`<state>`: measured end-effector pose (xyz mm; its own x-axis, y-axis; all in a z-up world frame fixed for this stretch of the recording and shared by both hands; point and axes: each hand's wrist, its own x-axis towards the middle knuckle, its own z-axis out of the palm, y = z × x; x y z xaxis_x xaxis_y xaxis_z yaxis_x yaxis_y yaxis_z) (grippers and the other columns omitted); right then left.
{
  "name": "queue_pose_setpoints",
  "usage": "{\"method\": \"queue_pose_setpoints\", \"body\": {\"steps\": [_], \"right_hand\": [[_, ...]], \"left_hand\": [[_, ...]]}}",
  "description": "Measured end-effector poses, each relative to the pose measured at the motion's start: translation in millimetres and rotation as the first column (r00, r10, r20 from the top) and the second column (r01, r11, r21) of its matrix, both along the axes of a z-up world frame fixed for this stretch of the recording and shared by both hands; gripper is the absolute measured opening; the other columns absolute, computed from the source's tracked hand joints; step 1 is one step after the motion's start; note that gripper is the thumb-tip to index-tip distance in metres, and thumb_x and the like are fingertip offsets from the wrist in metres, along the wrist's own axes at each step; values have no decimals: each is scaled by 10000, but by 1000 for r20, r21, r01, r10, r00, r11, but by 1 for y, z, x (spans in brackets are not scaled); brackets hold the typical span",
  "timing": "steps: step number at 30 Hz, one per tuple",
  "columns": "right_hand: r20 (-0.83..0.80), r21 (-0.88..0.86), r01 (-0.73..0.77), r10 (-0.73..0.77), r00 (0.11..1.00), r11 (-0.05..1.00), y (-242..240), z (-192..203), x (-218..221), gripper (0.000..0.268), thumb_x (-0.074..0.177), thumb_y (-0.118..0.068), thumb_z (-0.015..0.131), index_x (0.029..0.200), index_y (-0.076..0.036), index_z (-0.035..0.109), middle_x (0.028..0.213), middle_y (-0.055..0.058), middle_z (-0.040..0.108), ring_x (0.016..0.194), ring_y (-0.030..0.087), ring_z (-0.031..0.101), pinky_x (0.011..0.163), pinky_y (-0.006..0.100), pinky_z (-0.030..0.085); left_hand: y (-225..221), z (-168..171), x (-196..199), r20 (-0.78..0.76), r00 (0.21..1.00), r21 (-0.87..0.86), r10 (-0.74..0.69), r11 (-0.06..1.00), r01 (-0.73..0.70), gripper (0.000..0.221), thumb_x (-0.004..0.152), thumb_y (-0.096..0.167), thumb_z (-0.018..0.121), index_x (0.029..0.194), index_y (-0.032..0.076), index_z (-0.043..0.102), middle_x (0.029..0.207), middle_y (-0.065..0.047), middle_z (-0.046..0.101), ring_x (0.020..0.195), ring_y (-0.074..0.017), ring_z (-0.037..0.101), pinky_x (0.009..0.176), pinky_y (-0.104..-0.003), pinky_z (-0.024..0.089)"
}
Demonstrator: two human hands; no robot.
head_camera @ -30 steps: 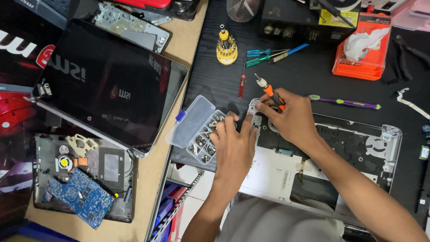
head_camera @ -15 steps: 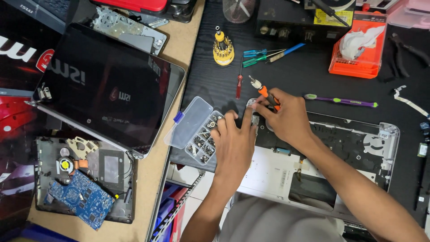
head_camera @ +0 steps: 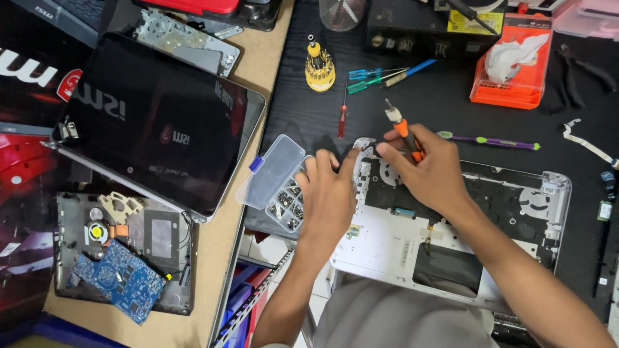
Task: Technician disassembling a laptop, removing screws with a screwdriver and organizing them in a parts box.
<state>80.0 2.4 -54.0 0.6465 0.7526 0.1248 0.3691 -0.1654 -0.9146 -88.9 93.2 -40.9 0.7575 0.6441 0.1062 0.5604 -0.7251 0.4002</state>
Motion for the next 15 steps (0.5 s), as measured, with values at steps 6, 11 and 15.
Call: {"method": "queue_pose_setpoints", "body": {"steps": [6,11,15], "right_hand": [[5,-24,28,-28,1000,999,-28,20,-3,153,960,-171,810,1056,-58,773,804,152,741,552,176,594,521,279,444],[-64,-71,58,-62,996,996,-47,46,-14,137,1036,-185,687,1069,-79,768,722,111,706,543,124,481,554,268,414],[-124,-87,71,-81,989,994,-56,51,-20,175,1061,-173,633,1057,-58,765,709,108,714,512,137,460,544,268,398]], "left_hand": [[13,14,3,145,989,-129,-12,991,31,370,889,-38,614,1205,116,730,1010,-11,389,928,-238,395,806,-388,291],[8,16,0,188,982,-58,-27,998,38,402,883,-71,611,1240,91,698,1029,-36,400,952,-263,412,818,-399,304],[2,7,1,153,986,79,-63,996,51,466,846,-59,672,1264,147,684,1034,-29,404,943,-271,422,794,-420,303]]}}
